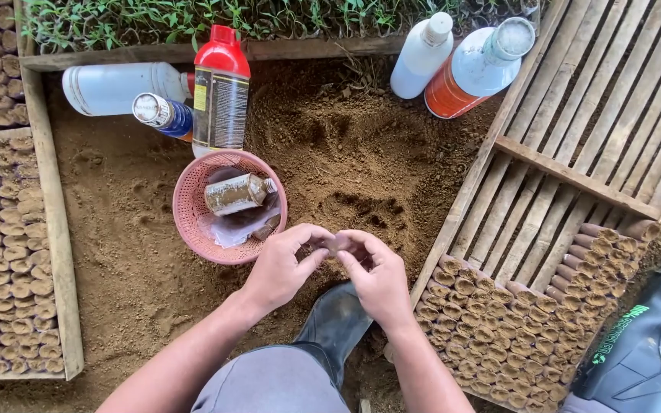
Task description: The person scoops soil from a pile on the ground and fills the cells of a wooden seedling tray. They use their hands to pack the soil into the compartments and place the filled tray on a wooden rack.
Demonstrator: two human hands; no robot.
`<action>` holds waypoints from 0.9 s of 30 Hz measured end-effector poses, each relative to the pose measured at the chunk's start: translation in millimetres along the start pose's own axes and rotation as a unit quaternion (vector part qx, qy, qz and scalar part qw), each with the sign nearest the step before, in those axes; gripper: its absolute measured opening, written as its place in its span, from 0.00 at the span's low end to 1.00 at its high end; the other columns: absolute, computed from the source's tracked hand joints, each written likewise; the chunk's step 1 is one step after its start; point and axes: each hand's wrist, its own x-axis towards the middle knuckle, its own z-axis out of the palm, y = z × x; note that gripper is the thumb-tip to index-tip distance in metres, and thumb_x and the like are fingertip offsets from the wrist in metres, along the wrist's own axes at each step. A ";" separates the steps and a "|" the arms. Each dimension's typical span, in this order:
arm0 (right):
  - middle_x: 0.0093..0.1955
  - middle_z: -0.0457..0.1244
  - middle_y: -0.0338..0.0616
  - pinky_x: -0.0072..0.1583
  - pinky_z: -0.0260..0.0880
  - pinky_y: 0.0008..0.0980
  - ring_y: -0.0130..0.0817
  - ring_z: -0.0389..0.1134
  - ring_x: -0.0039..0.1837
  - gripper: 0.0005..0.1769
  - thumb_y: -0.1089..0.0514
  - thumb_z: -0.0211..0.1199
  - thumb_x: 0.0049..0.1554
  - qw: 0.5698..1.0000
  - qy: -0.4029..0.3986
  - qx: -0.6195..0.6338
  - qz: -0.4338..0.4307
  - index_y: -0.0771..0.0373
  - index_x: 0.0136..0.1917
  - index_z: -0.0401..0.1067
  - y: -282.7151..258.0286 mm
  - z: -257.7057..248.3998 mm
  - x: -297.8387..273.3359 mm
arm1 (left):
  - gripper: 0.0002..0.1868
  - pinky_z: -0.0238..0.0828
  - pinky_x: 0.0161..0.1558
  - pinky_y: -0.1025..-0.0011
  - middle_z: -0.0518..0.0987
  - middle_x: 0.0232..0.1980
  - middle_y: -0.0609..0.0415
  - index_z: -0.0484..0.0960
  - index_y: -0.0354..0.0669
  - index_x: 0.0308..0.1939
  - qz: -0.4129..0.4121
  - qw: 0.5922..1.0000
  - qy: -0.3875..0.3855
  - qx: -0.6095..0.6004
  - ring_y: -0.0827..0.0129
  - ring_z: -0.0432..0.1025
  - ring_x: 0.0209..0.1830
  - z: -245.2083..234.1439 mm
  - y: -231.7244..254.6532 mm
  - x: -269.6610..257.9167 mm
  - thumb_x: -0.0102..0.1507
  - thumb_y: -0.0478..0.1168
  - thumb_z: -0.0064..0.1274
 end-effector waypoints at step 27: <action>0.32 0.68 0.41 0.37 0.64 0.25 0.27 0.65 0.36 0.00 0.60 0.72 0.54 0.998 0.038 -0.043 -0.003 0.56 0.40 0.81 0.8 5.1 -2.9 | 0.06 0.71 0.47 0.63 0.73 0.37 0.58 0.80 0.50 0.34 0.152 0.960 0.116 0.205 0.59 0.71 0.44 7.4 -19.7 0.5 0.62 0.42 0.62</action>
